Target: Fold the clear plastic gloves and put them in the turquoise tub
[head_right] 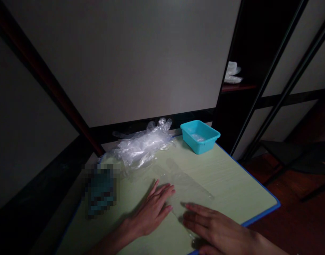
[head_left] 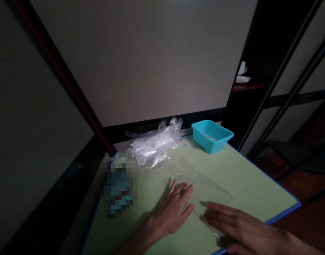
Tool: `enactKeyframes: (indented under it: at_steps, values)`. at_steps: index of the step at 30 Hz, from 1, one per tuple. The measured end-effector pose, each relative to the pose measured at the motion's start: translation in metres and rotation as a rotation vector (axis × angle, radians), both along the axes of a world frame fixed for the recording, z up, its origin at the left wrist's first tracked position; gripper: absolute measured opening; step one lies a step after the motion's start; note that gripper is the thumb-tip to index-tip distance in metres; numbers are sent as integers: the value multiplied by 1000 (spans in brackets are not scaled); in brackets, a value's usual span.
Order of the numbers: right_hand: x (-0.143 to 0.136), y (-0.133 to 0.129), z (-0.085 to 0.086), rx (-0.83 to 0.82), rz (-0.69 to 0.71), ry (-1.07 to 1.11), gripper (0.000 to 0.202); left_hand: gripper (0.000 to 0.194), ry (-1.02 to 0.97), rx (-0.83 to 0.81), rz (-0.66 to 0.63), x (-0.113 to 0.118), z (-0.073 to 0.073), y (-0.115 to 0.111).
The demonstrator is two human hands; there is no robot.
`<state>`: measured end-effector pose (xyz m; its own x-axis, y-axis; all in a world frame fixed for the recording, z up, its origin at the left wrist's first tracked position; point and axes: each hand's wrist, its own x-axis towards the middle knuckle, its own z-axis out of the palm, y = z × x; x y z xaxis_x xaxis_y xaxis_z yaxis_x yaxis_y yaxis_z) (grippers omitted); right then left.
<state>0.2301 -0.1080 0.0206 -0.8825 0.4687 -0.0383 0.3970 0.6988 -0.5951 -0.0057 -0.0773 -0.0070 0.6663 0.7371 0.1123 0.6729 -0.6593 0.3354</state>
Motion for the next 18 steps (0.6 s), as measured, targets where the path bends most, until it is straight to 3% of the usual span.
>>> enactKeyframes:
  at_steps: [7, 13, 15, 18]
  values:
    - [-34, 1, 7, -93, 53, -13, 63, 43, -1, -7, 8, -3, -2, 4]
    - [-48, 14, 10, 19, 177, 20, 62, 37, -96, -5, 2, -8, -1, 9]
    - [-42, 22, 14, 58, 159, 14, 54, 32, -191, 12, 59, -10, -5, 13]
    - [-24, 37, 13, 68, 27, -8, 37, 22, -398, -31, 233, -11, -14, 21]
